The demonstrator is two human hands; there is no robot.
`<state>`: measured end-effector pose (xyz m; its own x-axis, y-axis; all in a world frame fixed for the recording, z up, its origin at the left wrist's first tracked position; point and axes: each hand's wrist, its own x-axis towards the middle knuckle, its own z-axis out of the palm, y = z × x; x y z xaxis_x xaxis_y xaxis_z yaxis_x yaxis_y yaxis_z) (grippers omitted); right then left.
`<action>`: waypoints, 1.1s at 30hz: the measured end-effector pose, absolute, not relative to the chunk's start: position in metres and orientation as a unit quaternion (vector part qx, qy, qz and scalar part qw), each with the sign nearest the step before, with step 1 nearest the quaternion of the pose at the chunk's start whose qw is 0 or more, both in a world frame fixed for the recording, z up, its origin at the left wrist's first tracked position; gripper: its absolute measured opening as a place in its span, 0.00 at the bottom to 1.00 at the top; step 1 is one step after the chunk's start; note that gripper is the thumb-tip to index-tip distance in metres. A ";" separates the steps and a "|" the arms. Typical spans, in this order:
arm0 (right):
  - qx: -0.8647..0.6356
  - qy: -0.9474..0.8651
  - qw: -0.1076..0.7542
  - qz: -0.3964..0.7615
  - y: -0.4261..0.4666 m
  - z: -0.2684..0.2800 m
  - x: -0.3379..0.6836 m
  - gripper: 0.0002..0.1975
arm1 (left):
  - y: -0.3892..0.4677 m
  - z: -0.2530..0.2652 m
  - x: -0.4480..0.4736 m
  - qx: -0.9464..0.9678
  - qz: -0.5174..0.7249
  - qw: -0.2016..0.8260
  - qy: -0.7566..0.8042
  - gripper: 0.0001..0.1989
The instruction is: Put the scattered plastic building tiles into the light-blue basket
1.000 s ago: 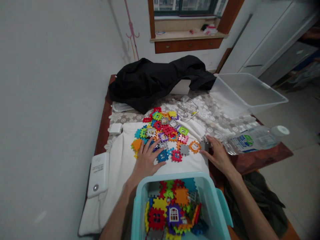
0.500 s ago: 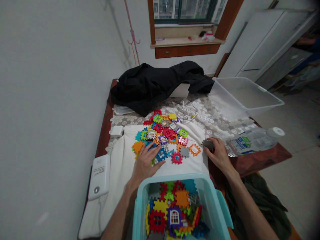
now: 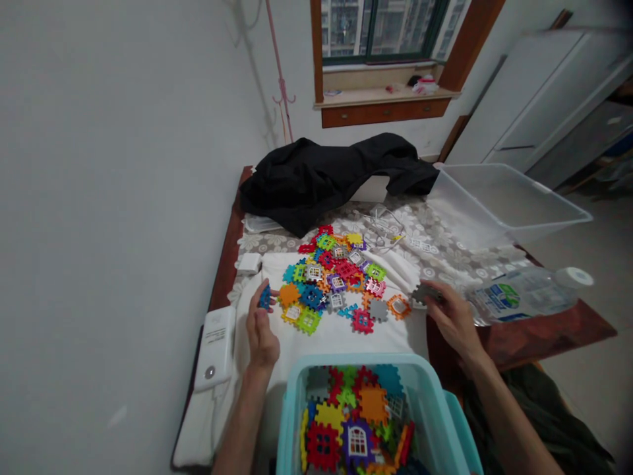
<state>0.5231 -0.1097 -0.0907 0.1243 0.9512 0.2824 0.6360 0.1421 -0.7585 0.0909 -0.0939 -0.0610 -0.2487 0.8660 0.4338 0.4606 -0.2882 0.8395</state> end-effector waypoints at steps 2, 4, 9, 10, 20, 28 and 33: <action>-0.593 -0.649 0.405 0.251 -0.112 -0.091 0.511 0.17 | -0.103 -0.060 0.083 0.649 0.471 0.156 0.577 0.26; -0.565 -0.689 0.370 0.261 -0.114 -0.093 0.497 0.21 | -0.113 -0.064 0.080 0.696 0.395 0.122 0.586 0.25; -0.567 -0.780 0.225 0.138 -0.117 -0.102 0.457 0.43 | -0.123 -0.081 0.089 0.791 0.282 0.040 0.542 0.25; -0.569 -0.789 0.206 0.112 -0.117 -0.104 0.450 0.45 | -0.123 -0.084 0.091 0.797 0.273 0.034 0.537 0.24; -0.548 -0.811 0.200 0.043 -0.112 -0.109 0.438 0.29 | -0.125 -0.092 0.095 0.791 0.230 0.008 0.567 0.23; -0.556 -0.806 0.202 0.027 -0.109 -0.107 0.419 0.29 | -0.125 -0.088 0.103 0.777 0.209 -0.004 0.594 0.30; -0.566 -0.801 0.193 0.030 -0.105 -0.098 0.413 0.24 | -0.122 -0.084 0.098 0.754 0.245 0.009 0.609 0.20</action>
<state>0.4132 -0.1055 -0.0976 -0.2845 0.9186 0.2744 0.8950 0.3570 -0.2673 0.0985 -0.1219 -0.0837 0.1368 0.9233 0.3589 0.9143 -0.2572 0.3130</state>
